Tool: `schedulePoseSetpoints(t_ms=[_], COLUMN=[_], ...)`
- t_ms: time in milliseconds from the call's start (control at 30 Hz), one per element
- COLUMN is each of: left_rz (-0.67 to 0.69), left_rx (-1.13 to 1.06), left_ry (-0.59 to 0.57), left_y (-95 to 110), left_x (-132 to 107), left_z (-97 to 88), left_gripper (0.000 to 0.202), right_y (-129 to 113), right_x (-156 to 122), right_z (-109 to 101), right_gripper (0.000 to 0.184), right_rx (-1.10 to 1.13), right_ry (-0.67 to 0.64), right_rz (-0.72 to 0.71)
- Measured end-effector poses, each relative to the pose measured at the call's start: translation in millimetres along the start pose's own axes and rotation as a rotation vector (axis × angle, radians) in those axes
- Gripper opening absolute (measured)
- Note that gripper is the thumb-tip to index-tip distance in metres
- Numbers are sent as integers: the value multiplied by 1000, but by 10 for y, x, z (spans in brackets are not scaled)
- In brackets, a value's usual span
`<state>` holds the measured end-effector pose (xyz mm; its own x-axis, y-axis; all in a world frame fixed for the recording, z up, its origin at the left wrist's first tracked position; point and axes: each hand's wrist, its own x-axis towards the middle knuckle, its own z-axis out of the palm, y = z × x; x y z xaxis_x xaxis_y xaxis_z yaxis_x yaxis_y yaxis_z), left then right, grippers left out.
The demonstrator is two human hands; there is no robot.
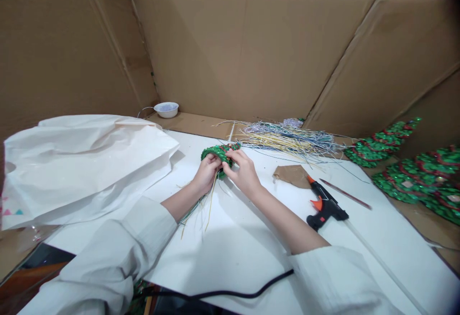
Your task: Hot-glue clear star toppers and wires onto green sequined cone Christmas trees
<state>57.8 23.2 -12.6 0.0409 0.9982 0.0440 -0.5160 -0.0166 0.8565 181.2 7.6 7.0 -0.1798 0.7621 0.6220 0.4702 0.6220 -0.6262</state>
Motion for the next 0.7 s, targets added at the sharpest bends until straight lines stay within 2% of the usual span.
schedulePoseSetpoints(t_ms=[233,433,700], left_rz=[13,14,49], left_rx=[14,52,120], left_ry=[-2,-7,14], left_y=[-12,-14,-49], left_x=[-6,7,-3], left_z=[-7,-18,-36], left_gripper=[21,26,23], right_y=[13,36,5], right_x=[17,58,99], right_z=[31,57,5], right_gripper=[15,18,19], right_rx=[55,119,146], right_ry=[-2,24,-32], right_rz=[43,144,234])
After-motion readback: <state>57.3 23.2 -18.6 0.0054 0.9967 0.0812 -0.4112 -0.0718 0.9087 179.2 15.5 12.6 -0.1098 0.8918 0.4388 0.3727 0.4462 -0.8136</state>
